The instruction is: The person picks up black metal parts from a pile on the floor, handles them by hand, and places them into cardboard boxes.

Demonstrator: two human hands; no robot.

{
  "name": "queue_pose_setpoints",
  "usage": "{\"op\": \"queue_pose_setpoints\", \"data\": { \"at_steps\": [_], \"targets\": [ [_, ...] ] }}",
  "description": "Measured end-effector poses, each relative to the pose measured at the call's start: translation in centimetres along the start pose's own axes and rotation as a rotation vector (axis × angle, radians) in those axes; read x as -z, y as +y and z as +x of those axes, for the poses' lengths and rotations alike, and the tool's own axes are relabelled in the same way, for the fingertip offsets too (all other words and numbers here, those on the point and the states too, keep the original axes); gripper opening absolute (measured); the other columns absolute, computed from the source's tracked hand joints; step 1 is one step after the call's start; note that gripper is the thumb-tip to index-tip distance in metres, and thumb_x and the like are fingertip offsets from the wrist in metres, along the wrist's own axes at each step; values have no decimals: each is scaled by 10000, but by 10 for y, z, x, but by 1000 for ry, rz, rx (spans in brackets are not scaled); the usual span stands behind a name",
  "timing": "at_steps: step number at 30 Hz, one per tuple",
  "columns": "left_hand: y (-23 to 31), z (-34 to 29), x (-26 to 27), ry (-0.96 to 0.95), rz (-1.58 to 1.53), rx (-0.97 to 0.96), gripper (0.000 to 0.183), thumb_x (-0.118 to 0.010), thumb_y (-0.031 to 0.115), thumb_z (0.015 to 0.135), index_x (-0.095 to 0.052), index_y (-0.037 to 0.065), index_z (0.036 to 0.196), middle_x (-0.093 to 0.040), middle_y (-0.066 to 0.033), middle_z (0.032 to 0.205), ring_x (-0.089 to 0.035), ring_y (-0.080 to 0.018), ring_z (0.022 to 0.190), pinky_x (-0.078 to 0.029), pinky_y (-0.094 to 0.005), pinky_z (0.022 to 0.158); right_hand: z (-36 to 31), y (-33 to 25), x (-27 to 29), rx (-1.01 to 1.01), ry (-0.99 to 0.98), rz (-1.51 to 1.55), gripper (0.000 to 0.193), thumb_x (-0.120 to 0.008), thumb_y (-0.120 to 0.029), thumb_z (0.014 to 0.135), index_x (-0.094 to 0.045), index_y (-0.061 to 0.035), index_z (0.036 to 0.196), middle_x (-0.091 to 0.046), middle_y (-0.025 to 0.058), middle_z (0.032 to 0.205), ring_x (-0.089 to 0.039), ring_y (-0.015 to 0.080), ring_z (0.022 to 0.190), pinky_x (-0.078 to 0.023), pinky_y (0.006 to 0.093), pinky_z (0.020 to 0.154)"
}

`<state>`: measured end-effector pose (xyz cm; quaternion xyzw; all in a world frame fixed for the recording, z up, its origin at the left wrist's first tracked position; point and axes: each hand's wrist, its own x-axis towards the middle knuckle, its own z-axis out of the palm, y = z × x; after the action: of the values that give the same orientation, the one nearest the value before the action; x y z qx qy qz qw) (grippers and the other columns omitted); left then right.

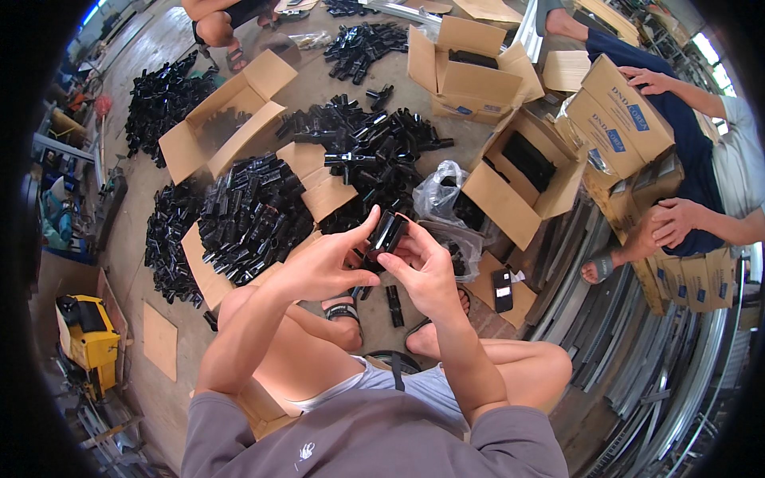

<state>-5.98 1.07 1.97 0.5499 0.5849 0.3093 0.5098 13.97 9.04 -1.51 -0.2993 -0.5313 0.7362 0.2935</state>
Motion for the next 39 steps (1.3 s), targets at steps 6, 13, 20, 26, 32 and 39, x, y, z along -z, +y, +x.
{"op": "queue_pose_setpoints", "data": {
  "at_steps": [6, 13, 20, 26, 32, 39],
  "targets": [
    [-4, -2, -4, 39, 62, -71, 1088, -842, 144, 844, -140, 83, 1672, -714, -224, 1044, -710, -352, 908, -541, -434, 837, 5, 13, 18, -28, -98, 82, 577, -777, -40, 925, -544, 23, 1449, -713, 102, 1243, -692, 163, 1106, -522, 324, 1028],
    [-1, -2, -7, 66, 209, -82, 1080, -851, 152, 818, -180, 54, 1658, -702, -244, 1035, -693, -413, 960, -526, -475, 835, 6, 17, 15, -28, -70, 99, 586, -794, -60, 920, -549, 21, 1446, -715, 95, 1232, -673, 153, 1135, -518, 317, 1031],
    [-3, -4, -2, 48, 218, -76, 1068, -852, 165, 820, -193, 44, 1651, -702, -255, 1092, -691, -423, 1004, -520, -483, 849, 11, 23, 16, -35, -89, 96, 593, -803, -59, 915, -552, 11, 1448, -711, 98, 1230, -673, 154, 1129, -528, 315, 1024],
    [-2, -4, -3, 37, 243, -54, 1118, -867, 146, 833, -141, 134, 1683, -710, -226, 1149, -734, -336, 980, -595, -420, 850, 11, 19, 11, -38, -85, 82, 595, -809, -56, 911, -556, 14, 1445, -713, 98, 1228, -678, 148, 1115, -534, 312, 1014],
    [-3, 2, -10, 28, 182, 28, 1073, -836, 203, 838, -166, 26, 1657, -704, -264, 1034, -706, -398, 959, -532, -457, 845, 11, 18, 8, -52, -17, 21, 588, -804, -21, 905, -558, 28, 1436, -720, 123, 1215, -693, 144, 1078, -555, 294, 973],
    [-7, 6, -14, 14, 38, -3, 1092, -820, 202, 862, -107, 34, 1671, -707, -224, 1048, -713, -336, 938, -547, -408, 871, 4, 10, 1, 16, 49, -21, 565, -782, -26, 931, -547, 44, 1440, -722, 130, 1216, -696, 149, 1076, -552, 294, 968]
  ]
}}
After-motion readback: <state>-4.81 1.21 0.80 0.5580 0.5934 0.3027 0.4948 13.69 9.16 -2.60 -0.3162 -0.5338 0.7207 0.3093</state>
